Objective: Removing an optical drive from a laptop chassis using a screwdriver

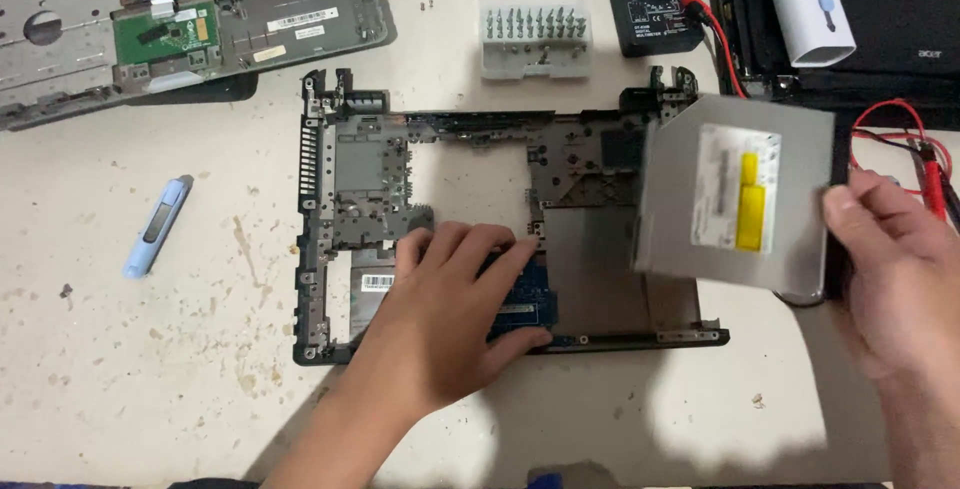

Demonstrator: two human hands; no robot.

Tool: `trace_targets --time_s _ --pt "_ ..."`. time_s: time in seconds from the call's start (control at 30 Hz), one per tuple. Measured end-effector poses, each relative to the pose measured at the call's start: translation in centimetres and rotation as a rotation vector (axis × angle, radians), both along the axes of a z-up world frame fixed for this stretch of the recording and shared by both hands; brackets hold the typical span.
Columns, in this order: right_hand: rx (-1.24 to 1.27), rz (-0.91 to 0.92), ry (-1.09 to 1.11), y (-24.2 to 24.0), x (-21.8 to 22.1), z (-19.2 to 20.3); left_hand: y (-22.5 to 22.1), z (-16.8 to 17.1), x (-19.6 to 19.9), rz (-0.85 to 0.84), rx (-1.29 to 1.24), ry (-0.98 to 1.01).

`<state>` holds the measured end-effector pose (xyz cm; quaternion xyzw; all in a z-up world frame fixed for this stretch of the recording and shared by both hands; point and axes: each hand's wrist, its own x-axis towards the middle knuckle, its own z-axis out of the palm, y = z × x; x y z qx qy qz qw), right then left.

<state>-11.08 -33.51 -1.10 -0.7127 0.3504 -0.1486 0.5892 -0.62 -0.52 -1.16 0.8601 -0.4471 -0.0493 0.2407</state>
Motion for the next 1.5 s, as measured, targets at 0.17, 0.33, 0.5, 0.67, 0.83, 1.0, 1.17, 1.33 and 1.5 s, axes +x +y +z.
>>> trace_targets --time_s 0.17,0.33,0.5,0.67,0.83,1.0,1.17,1.33,1.5 --pt "0.069 -0.013 -0.051 -0.7 0.1 -0.2 -0.1 -0.2 0.1 0.026 -0.021 -0.042" --pt "0.063 -0.034 -0.032 -0.3 0.3 0.2 0.1 -0.1 0.5 -0.029 -0.093 0.053" --pt "0.064 -0.044 -0.034 -0.3 0.5 0.3 -0.5 1.7 -0.6 -0.064 -0.100 0.059" --pt "0.079 -0.065 -0.069 -0.1 0.5 0.5 -1.0 0.4 -1.9 -0.125 -0.118 -0.051" --pt "0.052 -0.098 -0.026 -0.1 0.6 0.6 -1.1 0.2 -1.7 -0.131 -0.201 -0.157" --pt "0.070 -0.080 -0.116 -2.2 0.0 -0.8 -1.1 0.8 -2.2 -0.154 -0.282 -0.146" --pt "0.142 -0.173 -0.211 -3.1 0.6 -1.0 -1.3 1.4 -2.7 -0.144 -0.307 -0.194" --pt "0.261 -0.029 -0.154 -1.9 1.3 0.9 -1.2 1.1 -2.6 -0.185 -0.212 -0.075" --pt "-0.086 -0.073 0.106 4.0 0.9 1.9 -1.8 -1.4 -0.3 -0.128 -0.161 -0.086"
